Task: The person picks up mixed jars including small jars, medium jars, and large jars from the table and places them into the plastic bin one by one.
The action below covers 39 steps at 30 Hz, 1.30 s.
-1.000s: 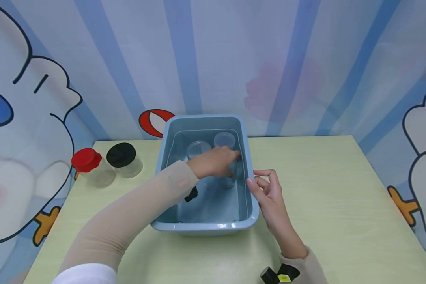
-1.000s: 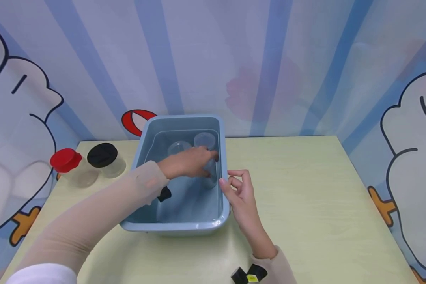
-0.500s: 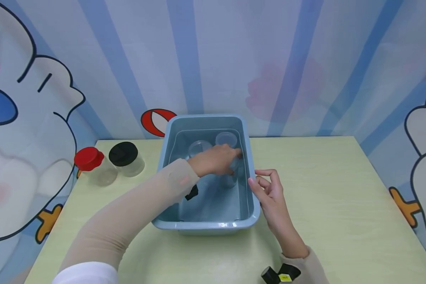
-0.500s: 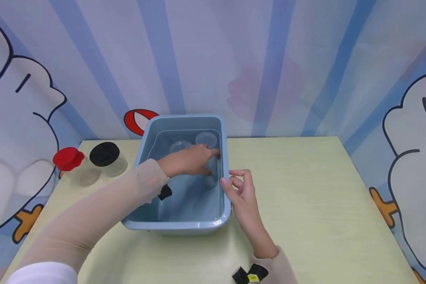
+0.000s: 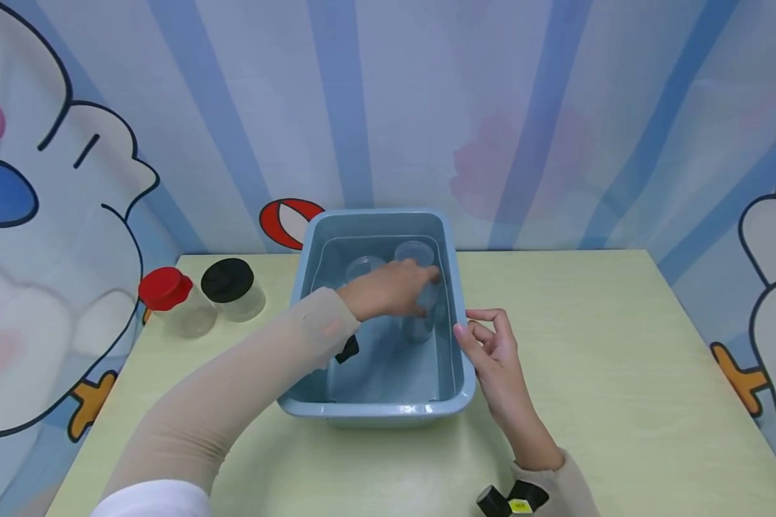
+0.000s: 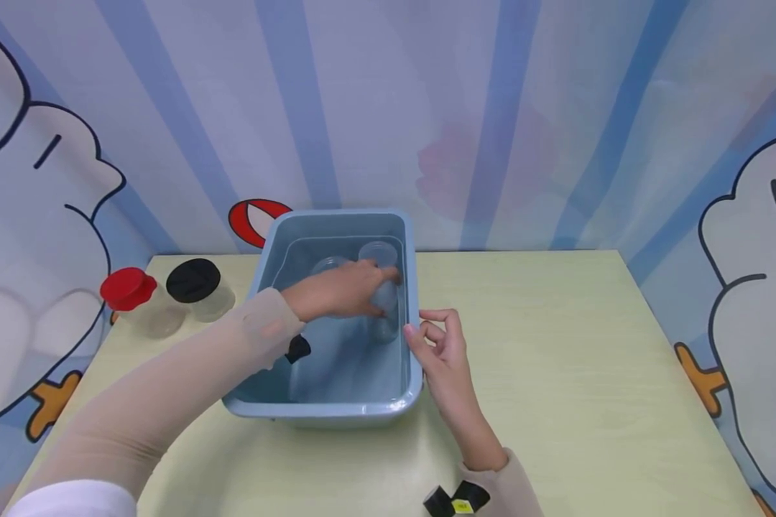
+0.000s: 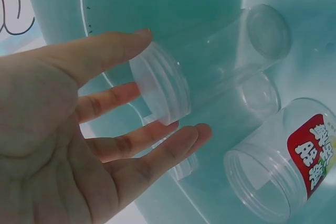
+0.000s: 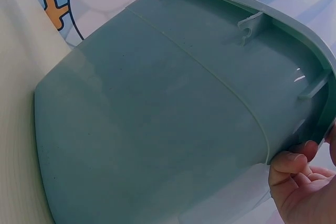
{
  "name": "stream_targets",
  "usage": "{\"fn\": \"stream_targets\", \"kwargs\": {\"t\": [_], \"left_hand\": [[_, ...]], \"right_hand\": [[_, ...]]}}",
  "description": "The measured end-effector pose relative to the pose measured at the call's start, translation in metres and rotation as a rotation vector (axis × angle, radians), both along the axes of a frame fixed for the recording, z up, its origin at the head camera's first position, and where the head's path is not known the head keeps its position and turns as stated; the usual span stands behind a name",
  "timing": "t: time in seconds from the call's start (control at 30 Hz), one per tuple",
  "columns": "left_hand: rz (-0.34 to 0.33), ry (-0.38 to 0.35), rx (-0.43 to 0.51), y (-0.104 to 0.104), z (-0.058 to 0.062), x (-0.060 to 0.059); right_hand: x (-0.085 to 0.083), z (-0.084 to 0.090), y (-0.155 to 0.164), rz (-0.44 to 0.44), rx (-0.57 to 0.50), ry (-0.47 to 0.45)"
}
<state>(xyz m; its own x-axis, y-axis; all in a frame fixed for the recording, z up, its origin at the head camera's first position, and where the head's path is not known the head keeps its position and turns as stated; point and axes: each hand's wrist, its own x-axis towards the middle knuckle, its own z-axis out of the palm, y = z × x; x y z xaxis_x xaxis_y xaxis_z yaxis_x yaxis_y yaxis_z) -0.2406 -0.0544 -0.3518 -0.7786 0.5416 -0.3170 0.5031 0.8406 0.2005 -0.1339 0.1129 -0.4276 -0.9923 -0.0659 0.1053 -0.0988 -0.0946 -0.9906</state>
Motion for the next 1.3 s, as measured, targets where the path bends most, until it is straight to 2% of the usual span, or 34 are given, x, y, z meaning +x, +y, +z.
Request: {"fn": "stream_targets", "kwargs": {"t": [0.5, 0.8, 1.3], "left_hand": [[0.08, -0.021, 0.03, -0.017, 0.019, 0.005], [0.048, 0.043, 0.063, -0.027, 0.032, 0.006], [0.057, 0.073, 0.082, -0.048, 0.051, 0.012]], "right_hand": [[0.001, 0.001, 0.0, -0.002, 0.001, -0.01], [0.0, 0.0, 0.0, 0.003, 0.003, -0.002], [0.0, -0.002, -0.001, -0.01, 0.014, -0.014]]}}
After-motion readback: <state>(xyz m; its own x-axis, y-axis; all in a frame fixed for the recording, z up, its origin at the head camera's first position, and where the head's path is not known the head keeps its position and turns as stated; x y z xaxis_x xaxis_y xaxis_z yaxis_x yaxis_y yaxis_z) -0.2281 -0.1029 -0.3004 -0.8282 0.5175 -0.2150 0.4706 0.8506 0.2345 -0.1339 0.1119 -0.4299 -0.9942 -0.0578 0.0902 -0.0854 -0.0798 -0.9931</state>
